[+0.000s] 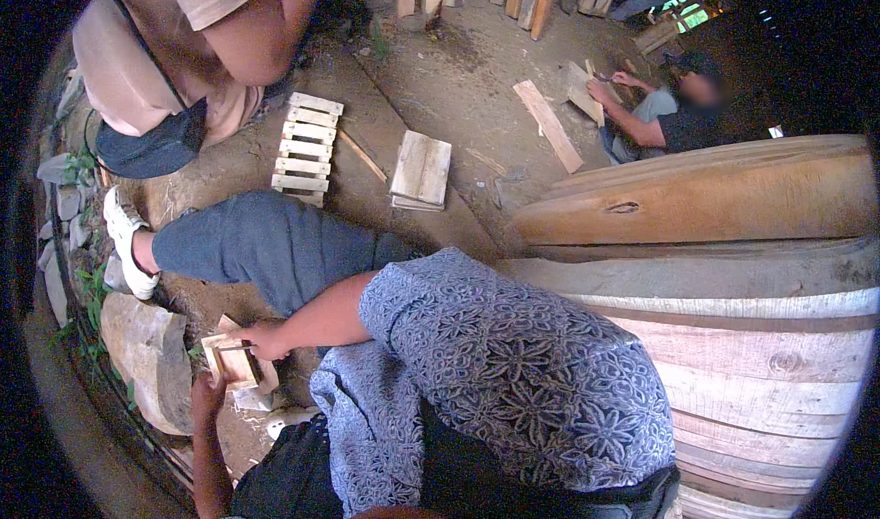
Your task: The person sits on the ground and uses a chisel to carve a small rectangular wooden block, repeatedly striking and scraping the wood to shape it. The person occasionally repositions the block and continues carving.
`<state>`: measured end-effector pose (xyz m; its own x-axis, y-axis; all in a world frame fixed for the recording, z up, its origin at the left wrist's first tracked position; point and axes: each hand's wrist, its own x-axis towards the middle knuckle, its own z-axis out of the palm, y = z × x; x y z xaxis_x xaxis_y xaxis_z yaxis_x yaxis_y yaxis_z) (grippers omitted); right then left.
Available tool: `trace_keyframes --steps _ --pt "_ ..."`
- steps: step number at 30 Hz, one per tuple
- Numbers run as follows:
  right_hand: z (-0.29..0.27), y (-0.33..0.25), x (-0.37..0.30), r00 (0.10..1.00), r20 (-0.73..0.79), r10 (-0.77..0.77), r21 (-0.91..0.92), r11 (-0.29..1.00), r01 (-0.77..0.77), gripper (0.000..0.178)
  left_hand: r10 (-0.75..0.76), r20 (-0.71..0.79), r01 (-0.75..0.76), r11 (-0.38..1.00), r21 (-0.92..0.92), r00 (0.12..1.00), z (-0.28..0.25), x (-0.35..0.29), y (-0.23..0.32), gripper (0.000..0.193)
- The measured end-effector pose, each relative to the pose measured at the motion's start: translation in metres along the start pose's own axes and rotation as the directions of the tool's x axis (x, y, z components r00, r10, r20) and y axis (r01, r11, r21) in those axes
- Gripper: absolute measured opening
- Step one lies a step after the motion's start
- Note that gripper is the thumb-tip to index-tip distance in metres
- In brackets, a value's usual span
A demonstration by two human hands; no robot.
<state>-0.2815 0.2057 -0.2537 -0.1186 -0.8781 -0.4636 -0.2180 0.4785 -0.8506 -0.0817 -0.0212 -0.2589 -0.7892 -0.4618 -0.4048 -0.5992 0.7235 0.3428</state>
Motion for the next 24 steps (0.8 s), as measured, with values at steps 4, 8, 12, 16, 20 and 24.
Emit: trace_keyframes --steps 4,8,12,16,20,24 --pt "0.010 0.024 0.009 0.994 -0.078 -0.082 -0.065 0.995 0.078 0.073 0.030 0.039 -0.030 1.000 -0.001 0.999 -0.010 -0.001 0.025 0.045" --pt "0.007 0.015 0.006 0.993 -0.058 -0.098 -0.148 0.985 0.088 0.075 -0.010 0.011 0.010 1.000 -0.007 1.000 -0.008 -0.003 0.016 0.047" --pt "0.004 0.015 -0.004 0.994 -0.054 -0.096 -0.166 0.982 0.086 0.073 0.007 0.043 -0.004 0.998 -0.069 0.999 -0.003 0.003 0.012 0.051" --pt "-0.005 0.006 -0.011 0.988 -0.058 -0.143 -0.158 0.979 0.132 0.069 -0.028 0.103 0.030 0.999 -0.024 0.994 -0.005 0.011 0.002 0.059" --pt "0.002 0.018 -0.009 0.982 -0.113 -0.153 -0.145 0.980 0.136 0.062 -0.083 0.153 0.084 0.996 -0.006 0.985 -0.004 0.013 0.002 0.064" --pt "-0.004 0.006 -0.014 0.994 -0.076 -0.078 -0.165 0.984 0.064 0.058 -0.082 0.174 0.088 0.996 -0.025 0.981 -0.005 0.011 -0.001 0.062"
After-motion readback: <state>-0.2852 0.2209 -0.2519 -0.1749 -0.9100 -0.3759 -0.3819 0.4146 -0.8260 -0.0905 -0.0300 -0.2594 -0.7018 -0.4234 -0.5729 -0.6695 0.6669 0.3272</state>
